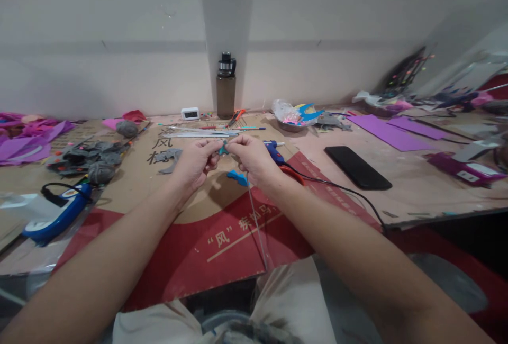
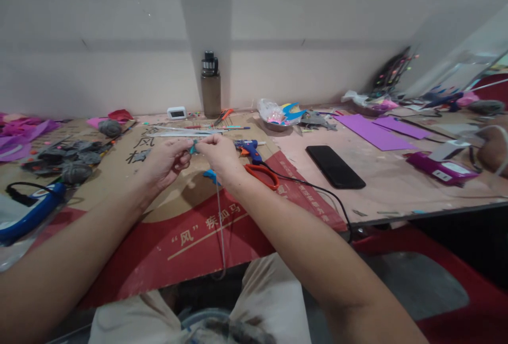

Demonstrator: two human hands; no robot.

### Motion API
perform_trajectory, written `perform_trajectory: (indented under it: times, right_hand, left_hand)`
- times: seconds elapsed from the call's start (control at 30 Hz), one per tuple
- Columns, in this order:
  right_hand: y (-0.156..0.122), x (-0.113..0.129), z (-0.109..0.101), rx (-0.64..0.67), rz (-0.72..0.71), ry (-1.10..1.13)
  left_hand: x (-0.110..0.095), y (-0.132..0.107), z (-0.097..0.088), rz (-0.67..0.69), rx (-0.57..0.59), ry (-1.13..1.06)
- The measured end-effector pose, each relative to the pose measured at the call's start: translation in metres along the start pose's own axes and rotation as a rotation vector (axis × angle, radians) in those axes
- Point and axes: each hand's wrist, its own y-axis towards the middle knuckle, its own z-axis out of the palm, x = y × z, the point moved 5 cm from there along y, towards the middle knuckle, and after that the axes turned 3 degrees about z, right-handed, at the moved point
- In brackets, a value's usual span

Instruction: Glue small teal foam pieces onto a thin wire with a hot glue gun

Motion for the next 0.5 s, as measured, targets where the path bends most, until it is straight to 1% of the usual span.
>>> perform_trajectory:
  times: [0.1, 0.3, 0.5]
  right_hand:
    - [-0.0011, 0.0002, 0.0014, 0.004, -0.008, 0.002]
    - [-0.0036, 0.0024, 0.0039, 0.051, -0.003, 0.038]
    - [-0.0019, 0.0021, 0.0042, 0.052, -0.014, 0.002]
  left_hand:
    - [0.0019, 0.0010, -0.0022, -0.004, -0.028, 0.017]
    - [0.0025, 0.0024, -0.0038, 0.021, -0.042, 0.035]
    - [-0.0024, -0.0028, 0.0016, 0.050, -0.027, 0.075]
